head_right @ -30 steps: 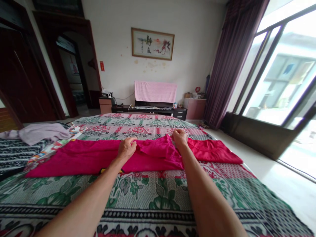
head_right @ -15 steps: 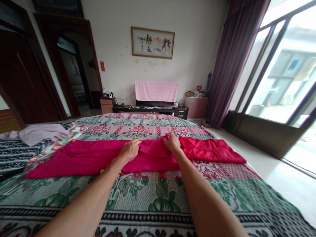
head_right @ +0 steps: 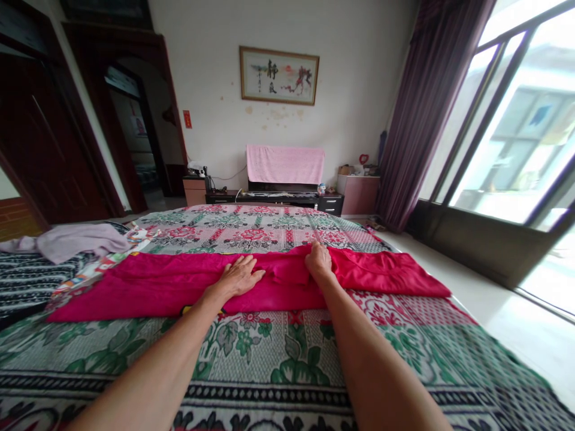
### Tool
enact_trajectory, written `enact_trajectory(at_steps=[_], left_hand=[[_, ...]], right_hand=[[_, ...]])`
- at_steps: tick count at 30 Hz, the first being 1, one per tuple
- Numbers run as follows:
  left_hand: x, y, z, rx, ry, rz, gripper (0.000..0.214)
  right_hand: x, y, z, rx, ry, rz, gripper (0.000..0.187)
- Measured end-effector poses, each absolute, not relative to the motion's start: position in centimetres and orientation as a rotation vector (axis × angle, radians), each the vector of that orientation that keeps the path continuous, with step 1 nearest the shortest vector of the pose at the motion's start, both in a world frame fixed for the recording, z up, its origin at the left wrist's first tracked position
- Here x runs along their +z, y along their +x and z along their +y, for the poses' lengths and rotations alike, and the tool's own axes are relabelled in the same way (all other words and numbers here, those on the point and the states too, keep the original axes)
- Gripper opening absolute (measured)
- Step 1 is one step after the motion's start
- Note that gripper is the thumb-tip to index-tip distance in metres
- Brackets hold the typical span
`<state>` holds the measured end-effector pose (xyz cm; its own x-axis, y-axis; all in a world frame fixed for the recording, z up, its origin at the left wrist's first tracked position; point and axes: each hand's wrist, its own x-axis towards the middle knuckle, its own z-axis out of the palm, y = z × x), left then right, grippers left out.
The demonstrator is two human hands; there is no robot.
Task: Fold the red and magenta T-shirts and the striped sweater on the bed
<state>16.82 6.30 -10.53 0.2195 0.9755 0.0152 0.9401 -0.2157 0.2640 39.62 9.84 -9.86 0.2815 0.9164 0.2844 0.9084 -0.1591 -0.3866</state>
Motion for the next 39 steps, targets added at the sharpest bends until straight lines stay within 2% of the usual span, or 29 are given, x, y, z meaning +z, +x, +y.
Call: enact_trajectory(at_steps=[5, 10, 12, 15, 28, 39], left_hand=[[-10.9, 16.8, 6.3, 0.315, 2.279, 1.877, 0.065], [-11.1, 16.5, 6.7, 0.678, 2.442, 1.755, 0.043], [-11.0, 16.4, 7.2, 0.831, 2.473, 1.73, 0.033], [-10.4, 16.3, 8.1, 0.944, 2.447, 1.809, 0.032], [-11.5, 17.2, 11.4, 0.74, 2.393, 1.97, 0.023], [-12.2, 17.0, 12.7, 0.738, 2.281, 2.153, 0.034]], right_hand=[[-9.0, 38.8, 9.5, -0.124, -1.975, -1.643, 0.043], [-8.3, 36.6, 9.8, -0.174, -1.575, -1.924, 0.035], [-9.0, 36.0, 9.9, -0.128, -1.545, -2.017, 0.034], [-10.4, 35.8, 10.0, -0.087, -1.615, -2.05, 0.031], [-11.2, 36.0, 9.3, -0.081, -1.784, -1.805, 0.029], [-11.2, 35.8, 9.4, -0.079, -1.9, -2.008, 0.04]])
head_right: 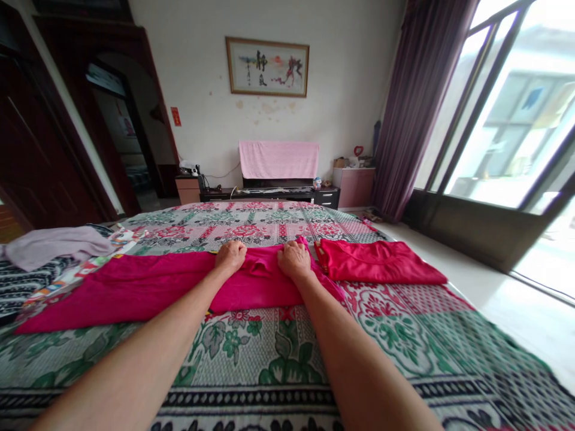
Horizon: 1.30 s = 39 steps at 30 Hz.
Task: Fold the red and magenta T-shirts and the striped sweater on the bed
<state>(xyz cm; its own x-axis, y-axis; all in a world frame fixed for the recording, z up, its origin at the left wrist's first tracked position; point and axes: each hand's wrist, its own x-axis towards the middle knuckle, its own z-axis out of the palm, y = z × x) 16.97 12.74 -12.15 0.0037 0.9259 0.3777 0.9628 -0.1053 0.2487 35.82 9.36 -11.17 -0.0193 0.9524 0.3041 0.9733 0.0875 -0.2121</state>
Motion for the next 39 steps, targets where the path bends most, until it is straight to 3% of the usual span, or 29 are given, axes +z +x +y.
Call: enact_trajectory(at_steps=[7, 11, 19, 29, 39], left_hand=[[-11.6, 17.0, 12.0, -0.768, -2.205, -1.948, 0.031], [-11.2, 17.5, 11.7, -0.911, -2.384, -1.643, 0.033], [-12.8, 18.4, 10.7, -0.42, -2.631, -1.735, 0.05], [-10.2, 17.0, 3.9, -0.428, -2.611, -1.536, 0.043], [-10.4, 9.3, -0.4, -0.341, -2.438, -1.728, 0.041]], right_hand=[[-10.7, 35.2, 8.3, 0.014, -1.907, -2.08, 0.068], [-11.1, 34.8, 8.3, 0.026, -1.925, -2.067, 0.075], [-12.0, 34.6, 8.3, 0.006, -1.903, -2.005, 0.052], [-10.6, 35.0, 6.8, -0.028, -1.816, -1.94, 0.038], [-10.0, 33.5, 1.2, 0.005, -1.655, -2.134, 0.037]])
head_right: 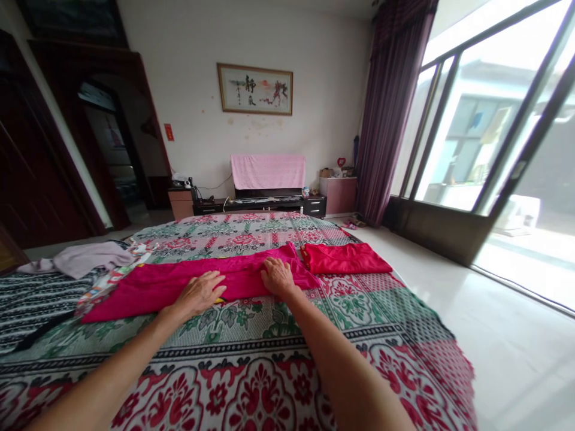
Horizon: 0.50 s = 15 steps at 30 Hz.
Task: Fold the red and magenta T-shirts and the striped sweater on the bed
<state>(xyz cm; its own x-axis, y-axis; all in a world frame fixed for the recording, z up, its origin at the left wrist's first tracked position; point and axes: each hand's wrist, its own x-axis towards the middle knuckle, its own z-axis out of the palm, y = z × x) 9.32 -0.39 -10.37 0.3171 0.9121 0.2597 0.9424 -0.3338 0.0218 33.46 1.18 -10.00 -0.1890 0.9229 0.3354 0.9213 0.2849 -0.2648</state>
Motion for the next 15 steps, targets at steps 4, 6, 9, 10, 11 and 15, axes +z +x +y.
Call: enact_trajectory(at_steps=[4, 6, 9, 10, 11, 15], left_hand=[[-11.8, 8.1, -1.4, -0.371, -2.391, -1.771, 0.042], [-12.4, 7.9, -1.6, -0.419, -2.392, -1.778, 0.043], [-12.7, 7.8, -1.8, -0.475, -2.41, -1.79, 0.042], [-12.7, 7.8, -1.9, -0.489, -2.415, -1.797, 0.042], [-12.6, 7.8, -1.9, -0.504, -2.42, -1.802, 0.042], [-12.4, 7.9, -2.0, -0.545, -2.444, -1.817, 0.042]], right_hand=[[-10.7, 32.8, -0.2, 0.014, -1.591, -2.201, 0.039], [-10.9, 32.8, -0.4, -0.003, -1.588, -2.205, 0.039], [-11.1, 32.7, -0.5, -0.032, -1.614, -2.197, 0.041], [-11.2, 32.7, -0.5, -0.038, -1.625, -2.197, 0.041], [-11.2, 32.7, -0.5, -0.041, -1.636, -2.198, 0.042], [-11.3, 32.5, -0.5, -0.048, -1.65, -2.2, 0.042]])
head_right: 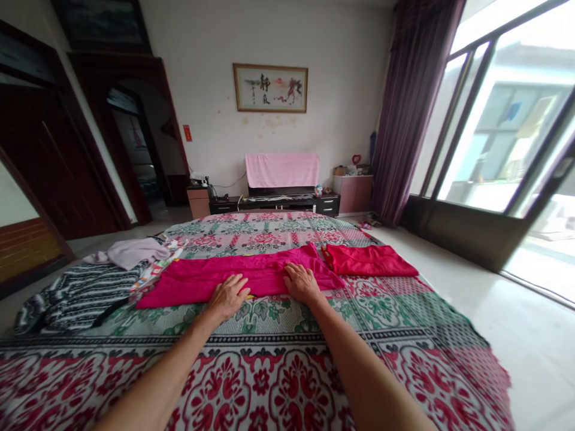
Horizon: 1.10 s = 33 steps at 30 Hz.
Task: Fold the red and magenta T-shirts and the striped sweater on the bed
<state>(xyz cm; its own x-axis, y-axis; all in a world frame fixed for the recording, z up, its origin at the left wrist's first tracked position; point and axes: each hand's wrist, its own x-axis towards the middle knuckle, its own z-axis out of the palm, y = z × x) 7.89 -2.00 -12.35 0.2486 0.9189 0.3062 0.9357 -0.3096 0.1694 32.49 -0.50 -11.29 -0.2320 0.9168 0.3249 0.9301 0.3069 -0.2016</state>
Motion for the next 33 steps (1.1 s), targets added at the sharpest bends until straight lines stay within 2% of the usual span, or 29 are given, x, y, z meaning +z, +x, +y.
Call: enact_trajectory(at_steps=[14, 19, 24, 33], left_hand=[[-12.3, 6.2, -1.9, -0.742, -2.404, -1.862, 0.048], [-11.3, 1.3, -1.2, -0.833, -1.97, -2.188, 0.044], [-10.5, -5.8, -0.9, -0.704, -1.53, -2.536, 0.048], [-8.5, -10.9, 0.6, -0.448, -1.472, -2.84, 0.045]], right_hand=[[-11.9, 32.8, 0.3, -0.082, -1.645, -2.21, 0.042], [-12.3, 33.3, 0.9, -0.061, -1.616, -2.198, 0.041], [-12.6, 33.6, 1.1, -0.055, -1.569, -2.183, 0.041], [-12.7, 33.6, 1.1, -0.048, -1.529, -2.168, 0.04]])
